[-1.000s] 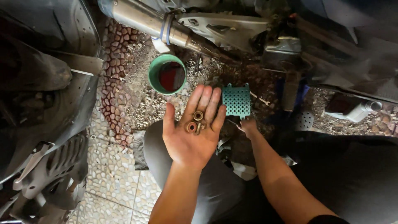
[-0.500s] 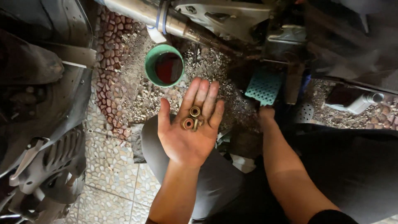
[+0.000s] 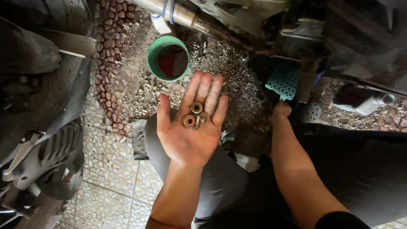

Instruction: The person cleans a small metal part with a blue cloth, then uses a wrench to loosen and remove a bolt from the motorcycle's engine area. They place the removed bolt and other small parts into a blue plastic tray.

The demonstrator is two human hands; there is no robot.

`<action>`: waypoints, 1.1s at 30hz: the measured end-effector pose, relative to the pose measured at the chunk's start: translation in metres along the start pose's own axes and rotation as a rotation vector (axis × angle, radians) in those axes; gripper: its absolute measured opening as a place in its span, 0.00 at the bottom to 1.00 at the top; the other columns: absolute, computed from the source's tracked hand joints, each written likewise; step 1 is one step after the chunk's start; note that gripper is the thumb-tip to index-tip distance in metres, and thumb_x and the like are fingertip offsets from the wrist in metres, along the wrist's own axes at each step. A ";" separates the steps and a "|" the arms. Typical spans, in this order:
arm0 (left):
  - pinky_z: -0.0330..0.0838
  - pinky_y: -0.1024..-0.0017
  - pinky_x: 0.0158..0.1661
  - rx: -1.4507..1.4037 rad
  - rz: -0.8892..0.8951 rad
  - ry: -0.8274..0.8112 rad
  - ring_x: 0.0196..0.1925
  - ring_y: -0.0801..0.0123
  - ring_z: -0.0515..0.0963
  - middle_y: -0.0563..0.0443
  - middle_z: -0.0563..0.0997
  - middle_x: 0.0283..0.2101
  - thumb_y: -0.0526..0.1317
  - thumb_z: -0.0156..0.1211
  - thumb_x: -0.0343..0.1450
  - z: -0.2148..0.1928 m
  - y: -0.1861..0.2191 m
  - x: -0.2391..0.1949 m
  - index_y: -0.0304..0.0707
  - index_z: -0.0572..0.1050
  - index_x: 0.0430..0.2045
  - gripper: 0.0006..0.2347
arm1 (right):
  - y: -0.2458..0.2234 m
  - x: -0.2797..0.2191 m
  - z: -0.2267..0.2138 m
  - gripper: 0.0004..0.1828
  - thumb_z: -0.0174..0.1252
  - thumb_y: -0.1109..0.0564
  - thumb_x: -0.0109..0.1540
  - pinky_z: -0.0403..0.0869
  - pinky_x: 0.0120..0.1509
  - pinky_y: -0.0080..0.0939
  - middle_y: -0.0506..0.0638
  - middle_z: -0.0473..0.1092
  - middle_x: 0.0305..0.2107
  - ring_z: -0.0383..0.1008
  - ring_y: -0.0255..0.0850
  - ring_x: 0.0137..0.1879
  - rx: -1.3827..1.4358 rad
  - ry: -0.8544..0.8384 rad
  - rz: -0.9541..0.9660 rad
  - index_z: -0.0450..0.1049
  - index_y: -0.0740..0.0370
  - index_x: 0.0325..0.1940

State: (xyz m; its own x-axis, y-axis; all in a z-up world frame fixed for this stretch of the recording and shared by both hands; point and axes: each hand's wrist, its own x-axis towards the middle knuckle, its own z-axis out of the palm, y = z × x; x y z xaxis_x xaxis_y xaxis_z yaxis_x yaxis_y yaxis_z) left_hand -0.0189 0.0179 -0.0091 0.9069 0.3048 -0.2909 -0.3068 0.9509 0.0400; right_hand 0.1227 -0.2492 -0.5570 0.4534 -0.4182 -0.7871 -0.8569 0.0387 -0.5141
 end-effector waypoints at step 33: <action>0.51 0.55 0.77 -0.012 0.039 -0.054 0.81 0.52 0.56 0.41 0.67 0.71 0.59 0.36 0.82 0.001 0.008 -0.006 0.29 0.59 0.72 0.31 | 0.052 -0.035 0.013 0.11 0.52 0.65 0.66 0.81 0.53 0.53 0.54 0.69 0.49 0.70 0.48 0.52 0.221 -0.447 0.112 0.70 0.60 0.52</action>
State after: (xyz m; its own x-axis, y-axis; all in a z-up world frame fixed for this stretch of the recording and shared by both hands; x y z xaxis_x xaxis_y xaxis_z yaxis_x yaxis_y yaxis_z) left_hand -0.0267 0.0239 -0.0061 0.9084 0.3441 -0.2373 -0.3452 0.9377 0.0382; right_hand 0.0653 -0.2211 -0.5602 0.4639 0.0270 -0.8855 -0.8556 0.2727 -0.4400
